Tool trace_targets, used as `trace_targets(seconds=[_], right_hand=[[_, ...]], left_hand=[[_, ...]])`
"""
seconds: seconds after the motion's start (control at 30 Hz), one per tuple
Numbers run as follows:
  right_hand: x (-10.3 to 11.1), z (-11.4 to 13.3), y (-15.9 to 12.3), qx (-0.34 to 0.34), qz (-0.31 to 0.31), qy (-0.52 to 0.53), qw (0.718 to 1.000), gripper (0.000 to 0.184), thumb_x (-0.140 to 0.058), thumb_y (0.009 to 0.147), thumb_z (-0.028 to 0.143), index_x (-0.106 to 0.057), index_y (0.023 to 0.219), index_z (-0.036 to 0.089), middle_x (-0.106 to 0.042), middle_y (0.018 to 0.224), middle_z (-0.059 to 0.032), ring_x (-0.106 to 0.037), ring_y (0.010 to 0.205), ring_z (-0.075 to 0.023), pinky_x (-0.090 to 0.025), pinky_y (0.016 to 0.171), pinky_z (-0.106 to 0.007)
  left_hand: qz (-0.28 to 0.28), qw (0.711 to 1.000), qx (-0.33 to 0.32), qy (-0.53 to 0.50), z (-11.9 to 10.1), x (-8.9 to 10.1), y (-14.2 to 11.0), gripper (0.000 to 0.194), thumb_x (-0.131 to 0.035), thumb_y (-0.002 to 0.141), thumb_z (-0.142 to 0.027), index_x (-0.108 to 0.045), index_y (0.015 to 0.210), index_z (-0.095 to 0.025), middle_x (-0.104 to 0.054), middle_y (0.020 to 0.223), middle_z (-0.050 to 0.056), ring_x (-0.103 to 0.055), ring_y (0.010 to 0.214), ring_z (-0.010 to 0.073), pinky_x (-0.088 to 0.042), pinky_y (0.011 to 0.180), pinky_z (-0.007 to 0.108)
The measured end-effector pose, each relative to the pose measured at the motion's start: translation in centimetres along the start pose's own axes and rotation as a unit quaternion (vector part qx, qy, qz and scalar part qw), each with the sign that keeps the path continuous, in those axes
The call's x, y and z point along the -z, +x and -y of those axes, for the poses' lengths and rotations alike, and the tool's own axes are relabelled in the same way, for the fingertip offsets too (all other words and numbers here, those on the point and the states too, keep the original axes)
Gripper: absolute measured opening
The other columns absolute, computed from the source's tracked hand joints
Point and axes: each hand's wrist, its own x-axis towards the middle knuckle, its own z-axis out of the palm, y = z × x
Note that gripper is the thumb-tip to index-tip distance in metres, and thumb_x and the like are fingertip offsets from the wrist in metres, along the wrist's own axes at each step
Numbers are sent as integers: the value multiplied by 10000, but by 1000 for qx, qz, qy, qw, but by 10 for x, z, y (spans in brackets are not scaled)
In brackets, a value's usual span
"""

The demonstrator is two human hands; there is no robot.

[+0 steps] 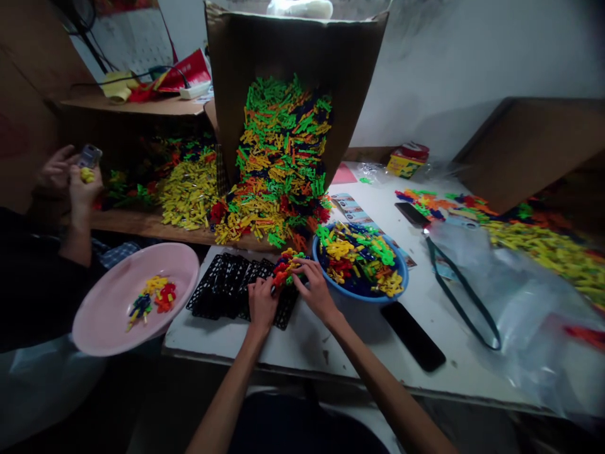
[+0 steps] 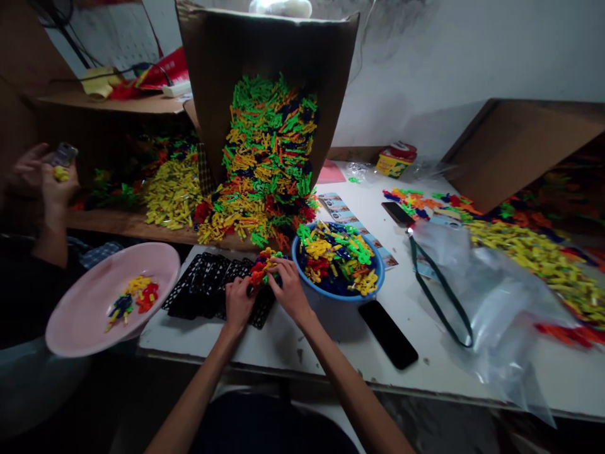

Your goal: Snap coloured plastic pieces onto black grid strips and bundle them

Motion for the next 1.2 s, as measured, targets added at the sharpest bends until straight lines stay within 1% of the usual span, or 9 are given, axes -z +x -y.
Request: trace_targets(seconds=[0.23,0.4,0.6,0.7,0.8,0.9,0.97,1.07,1.2], right_hand=[[0,3,2,-2,18,-26,999,121,-556,946,216,-663,997,239,-641,1196,-68,-535,1173,-238,-425,1043,-441],[-2,11,5,6,60,-114,992,232,-603,941,318,-685,1156,342,-600,1248,-62,-518,1162,-269,-425,995,-462],[-1,17,6,19,51,-118,991,190,-600,935,291,-720,1078,329,-607,1252,-56,-500,1190,-266,-416,1029,-466],[28,3,10,19,3,-113,993,266,-534,959,253,-678,1175,312,-626,1234,-58,-523,1175,-249,-418,1027,-456],[76,-27,18,-26,-78,-204,976,346,-515,922,183,-648,1229,270,-613,1258,-90,-498,1207,-290,-387,1032,-518],[121,-59,26,-52,-36,-303,951,352,-640,834,208,-686,1181,246,-586,1311,-120,-443,1253,-370,-357,1029,-604],[139,-72,30,-32,8,-315,948,243,-668,832,243,-739,1063,244,-624,1251,-116,-487,1194,-363,-396,1001,-589],[151,-69,32,10,-2,-293,956,177,-619,895,309,-771,975,266,-659,1126,-93,-555,1062,-298,-470,940,-499],[152,-36,26,-32,-158,-212,964,259,-595,926,404,-740,1104,286,-668,948,-60,-600,881,-230,-525,838,-407]], left_hand=[[97,995,32,8,4,11,16,217,-537,872,-181,-696,1018,-205,-670,965,82,-536,1003,236,-317,881,380],[78,995,58,24,-1,12,19,231,-536,861,-205,-727,984,-251,-638,1169,82,-479,1116,272,-311,867,409],[106,994,4,33,3,14,23,263,-561,831,-185,-716,1034,-248,-638,1218,88,-472,1145,278,-322,887,425],[101,994,-20,28,3,10,13,295,-586,806,-171,-706,1061,-259,-651,1230,76,-474,1177,282,-311,939,454],[75,996,-32,24,-1,4,-6,308,-583,840,-211,-683,1126,-266,-652,1253,76,-475,1207,284,-296,989,482],[50,998,-24,24,-6,1,-23,311,-557,878,-227,-663,1170,-246,-643,1281,91,-477,1226,278,-286,1021,495],[37,999,-13,30,-9,4,-30,303,-562,880,-231,-654,1168,-217,-628,1308,109,-476,1237,280,-288,1028,496],[21,999,6,33,-15,17,-38,314,-597,862,-265,-638,1165,-196,-585,1365,132,-467,1248,304,-313,1012,499],[-20,998,60,-25,-28,41,-60,383,-601,864,-318,-593,1232,-211,-572,1369,138,-481,1217,332,-343,983,517]])
